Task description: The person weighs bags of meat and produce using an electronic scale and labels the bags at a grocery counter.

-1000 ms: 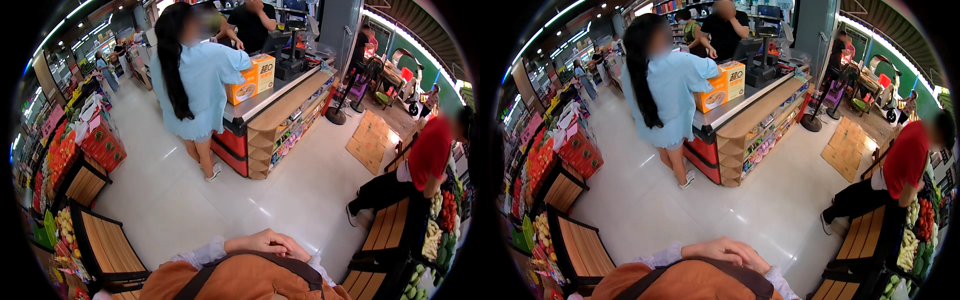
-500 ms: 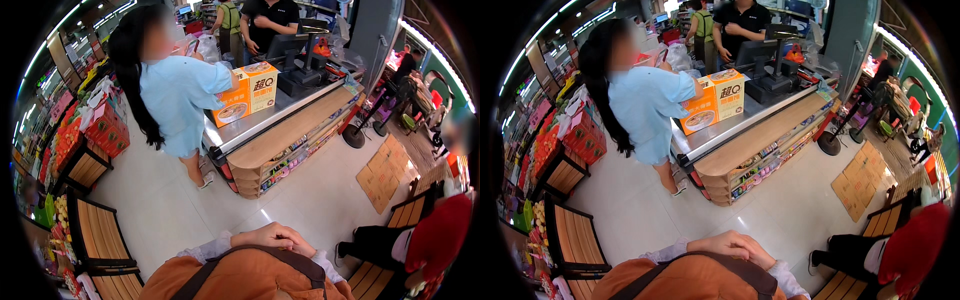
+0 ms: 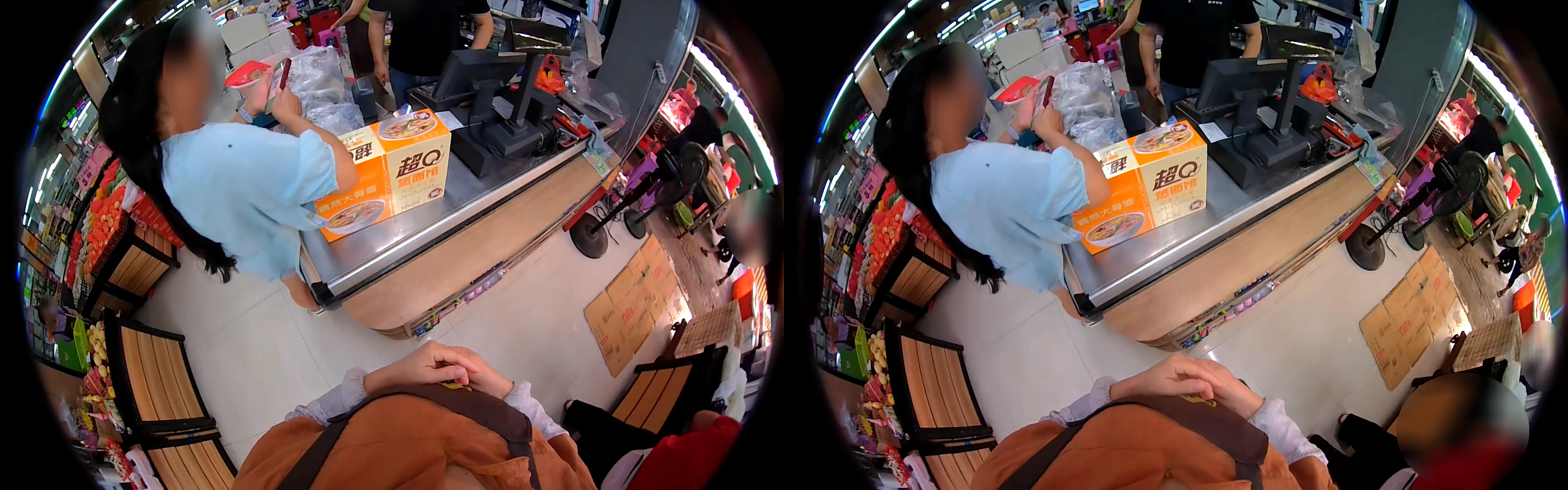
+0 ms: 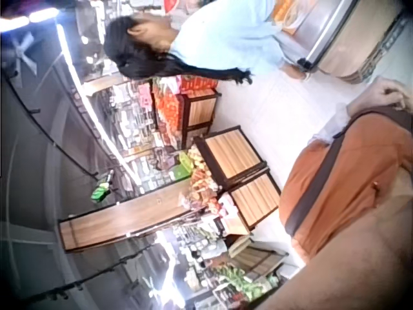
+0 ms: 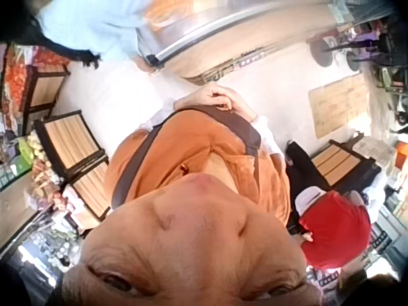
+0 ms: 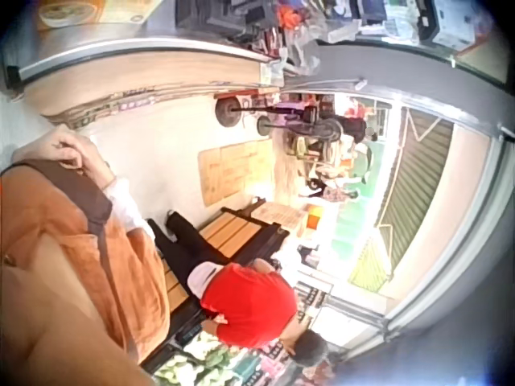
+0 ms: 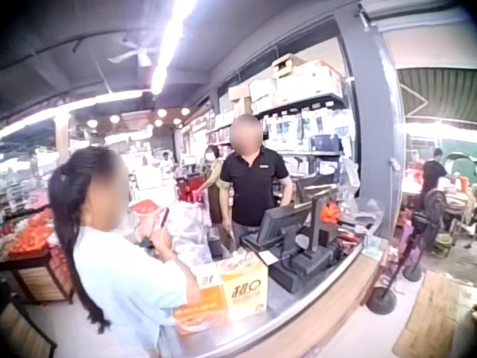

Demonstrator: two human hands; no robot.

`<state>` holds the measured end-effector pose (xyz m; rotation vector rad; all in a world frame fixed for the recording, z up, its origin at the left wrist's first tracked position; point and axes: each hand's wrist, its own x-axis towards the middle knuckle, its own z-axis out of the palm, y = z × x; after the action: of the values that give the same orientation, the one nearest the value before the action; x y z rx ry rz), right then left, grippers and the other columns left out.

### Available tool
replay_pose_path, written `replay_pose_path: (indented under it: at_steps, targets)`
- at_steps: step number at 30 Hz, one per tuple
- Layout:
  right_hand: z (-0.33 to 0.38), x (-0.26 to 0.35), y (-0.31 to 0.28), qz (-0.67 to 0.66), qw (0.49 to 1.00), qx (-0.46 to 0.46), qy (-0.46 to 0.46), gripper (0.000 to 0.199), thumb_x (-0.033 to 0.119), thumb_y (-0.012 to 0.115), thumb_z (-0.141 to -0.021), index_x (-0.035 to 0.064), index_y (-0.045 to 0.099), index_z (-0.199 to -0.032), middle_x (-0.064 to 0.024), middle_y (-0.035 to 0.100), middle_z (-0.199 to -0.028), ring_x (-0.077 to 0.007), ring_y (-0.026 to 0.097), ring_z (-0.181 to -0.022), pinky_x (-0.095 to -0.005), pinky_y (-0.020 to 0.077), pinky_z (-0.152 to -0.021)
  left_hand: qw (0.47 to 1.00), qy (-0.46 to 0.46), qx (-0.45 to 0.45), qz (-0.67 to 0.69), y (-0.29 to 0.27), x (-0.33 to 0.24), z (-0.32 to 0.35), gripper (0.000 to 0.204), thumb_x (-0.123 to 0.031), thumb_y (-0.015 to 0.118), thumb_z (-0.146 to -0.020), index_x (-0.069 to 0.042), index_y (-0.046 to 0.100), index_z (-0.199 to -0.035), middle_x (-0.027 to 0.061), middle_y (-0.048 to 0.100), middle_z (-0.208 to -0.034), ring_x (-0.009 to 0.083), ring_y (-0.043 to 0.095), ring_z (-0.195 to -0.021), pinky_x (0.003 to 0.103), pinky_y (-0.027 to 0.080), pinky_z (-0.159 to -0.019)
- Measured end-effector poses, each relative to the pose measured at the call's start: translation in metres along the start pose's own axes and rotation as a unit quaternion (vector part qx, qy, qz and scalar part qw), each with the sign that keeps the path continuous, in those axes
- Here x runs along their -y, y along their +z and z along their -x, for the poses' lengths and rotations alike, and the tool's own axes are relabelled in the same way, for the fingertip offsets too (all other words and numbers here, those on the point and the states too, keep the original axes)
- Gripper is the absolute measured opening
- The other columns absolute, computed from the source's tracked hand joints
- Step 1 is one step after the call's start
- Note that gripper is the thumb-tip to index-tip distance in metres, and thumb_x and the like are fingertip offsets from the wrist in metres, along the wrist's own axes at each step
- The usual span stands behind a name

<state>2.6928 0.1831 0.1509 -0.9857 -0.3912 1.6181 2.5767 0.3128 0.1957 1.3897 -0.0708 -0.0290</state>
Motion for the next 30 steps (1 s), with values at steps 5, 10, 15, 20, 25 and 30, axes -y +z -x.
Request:
replay_pose_path:
  at_steps: [5,10,15,20,25,30]
  targets:
    - [-0.046,0.039,-0.014,0.225,0.941,0.138,-0.213,0.024,0.018,0.049,-0.093,-0.0004,0.059,-0.104,-0.0037,0.059,-0.091,-0.0080,0.056,-0.075,-0.0195,0.0453,-0.060,0.998,0.001,-0.039,-0.048,-0.033,-0.011,-0.020,0.020,-0.012,0.056,-0.090,-0.001,0.065,-0.104,0.0085,0.068,-0.090,0.0155,0.062,-0.086,0.026,0.047,-0.077]
    - [-0.075,0.083,-0.026,0.172,0.964,0.188,0.072,0.026,0.022,0.045,-0.095,0.0025,0.061,-0.104,0.0001,0.058,-0.086,-0.0033,0.053,-0.072,-0.0156,0.0407,-0.058,0.996,0.030,-0.082,0.004,-0.053,-0.014,-0.032,0.032,-0.026,0.051,-0.094,-0.001,0.063,-0.110,0.0096,0.068,-0.095,0.0177,0.061,-0.094,0.028,0.045,-0.083]
    - [-0.114,0.094,-0.072,0.087,0.924,0.297,0.224,0.036,0.031,0.043,-0.095,0.0011,0.060,-0.104,-0.0034,0.061,-0.081,-0.0075,0.056,-0.079,-0.0185,0.0427,-0.068,0.988,0.022,-0.149,0.040,-0.054,-0.014,-0.051,0.045,-0.037,0.048,-0.095,0.000,0.059,-0.116,0.0090,0.067,-0.096,0.0175,0.059,-0.097,0.030,0.042,-0.088]
    - [-0.119,0.133,-0.106,0.120,0.910,0.310,0.248,0.038,0.035,0.041,-0.096,0.0025,0.060,-0.105,-0.0026,0.059,-0.080,-0.0077,0.054,-0.081,-0.0193,0.0421,-0.071,0.982,-0.007,-0.180,0.048,-0.045,-0.022,-0.095,0.047,-0.042,0.045,-0.095,-0.004,0.059,-0.120,0.0072,0.065,-0.105,0.0153,0.055,-0.101,0.030,0.040,-0.090]
    - [-0.117,0.172,-0.116,0.165,0.892,0.353,0.231,0.038,0.036,0.042,-0.095,0.0036,0.061,-0.099,-0.0004,0.057,-0.075,-0.0072,0.051,-0.073,-0.0193,0.0392,-0.066,0.972,-0.009,-0.222,0.071,-0.036,-0.011,-0.127,0.047,-0.043,0.046,-0.094,-0.006,0.059,-0.120,0.0056,0.065,-0.104,0.0126,0.055,-0.098,0.027,0.040,-0.087]
    - [-0.111,0.189,-0.123,0.191,0.890,0.364,0.199,0.038,0.037,0.042,-0.095,0.0047,0.062,-0.094,0.0018,0.054,-0.070,-0.0067,0.047,-0.066,-0.0194,0.0362,-0.060,0.961,-0.017,-0.260,0.096,-0.024,-0.018,-0.141,0.050,-0.047,0.046,-0.093,-0.006,0.059,-0.120,0.0063,0.065,-0.105,0.0106,0.055,-0.093,0.023,0.038,-0.080]
